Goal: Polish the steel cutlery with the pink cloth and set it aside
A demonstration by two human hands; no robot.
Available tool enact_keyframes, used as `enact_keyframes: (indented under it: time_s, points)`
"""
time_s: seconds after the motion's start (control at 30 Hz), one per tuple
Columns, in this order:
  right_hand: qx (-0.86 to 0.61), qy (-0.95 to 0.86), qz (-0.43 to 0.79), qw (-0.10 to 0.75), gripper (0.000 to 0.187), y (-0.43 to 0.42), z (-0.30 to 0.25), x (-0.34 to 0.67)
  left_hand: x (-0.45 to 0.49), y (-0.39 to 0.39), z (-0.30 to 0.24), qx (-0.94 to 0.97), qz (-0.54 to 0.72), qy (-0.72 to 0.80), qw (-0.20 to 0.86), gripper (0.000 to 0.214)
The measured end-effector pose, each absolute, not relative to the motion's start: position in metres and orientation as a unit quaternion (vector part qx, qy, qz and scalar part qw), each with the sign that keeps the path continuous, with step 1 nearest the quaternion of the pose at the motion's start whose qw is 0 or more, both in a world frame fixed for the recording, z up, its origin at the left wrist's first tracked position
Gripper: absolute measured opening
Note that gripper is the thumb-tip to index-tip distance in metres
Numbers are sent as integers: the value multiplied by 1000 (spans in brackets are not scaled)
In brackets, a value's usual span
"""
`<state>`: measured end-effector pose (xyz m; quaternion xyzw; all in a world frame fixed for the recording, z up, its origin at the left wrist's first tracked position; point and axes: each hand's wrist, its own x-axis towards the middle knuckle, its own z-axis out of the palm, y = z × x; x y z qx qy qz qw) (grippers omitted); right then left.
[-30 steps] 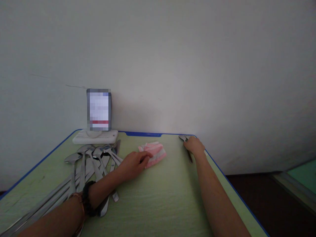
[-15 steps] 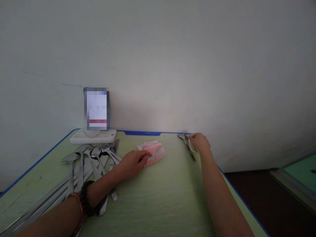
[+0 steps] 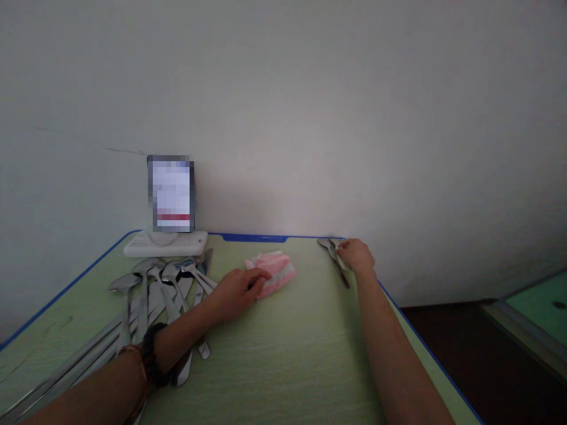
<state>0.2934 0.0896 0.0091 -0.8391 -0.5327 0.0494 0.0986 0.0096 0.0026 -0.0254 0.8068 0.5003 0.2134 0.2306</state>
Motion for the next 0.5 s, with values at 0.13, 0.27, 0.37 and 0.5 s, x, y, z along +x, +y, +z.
enact_keyframes:
  time_s: [0.13, 0.27, 0.37, 0.5]
  points:
    - [-844, -522, 62, 103, 33, 89, 10, 292, 9, 3, -26, 810, 217, 494, 232, 34]
    - [-848, -517, 59, 97, 37, 89, 11, 290, 9, 2, -26, 809, 218, 494, 234, 34]
    - [-844, -523, 63, 95, 38, 89, 12, 290, 9, 2, -25, 808, 216, 495, 236, 34]
    - [-841, -529, 68, 86, 38, 90, 12, 292, 9, 2, -26, 807, 217, 496, 236, 34]
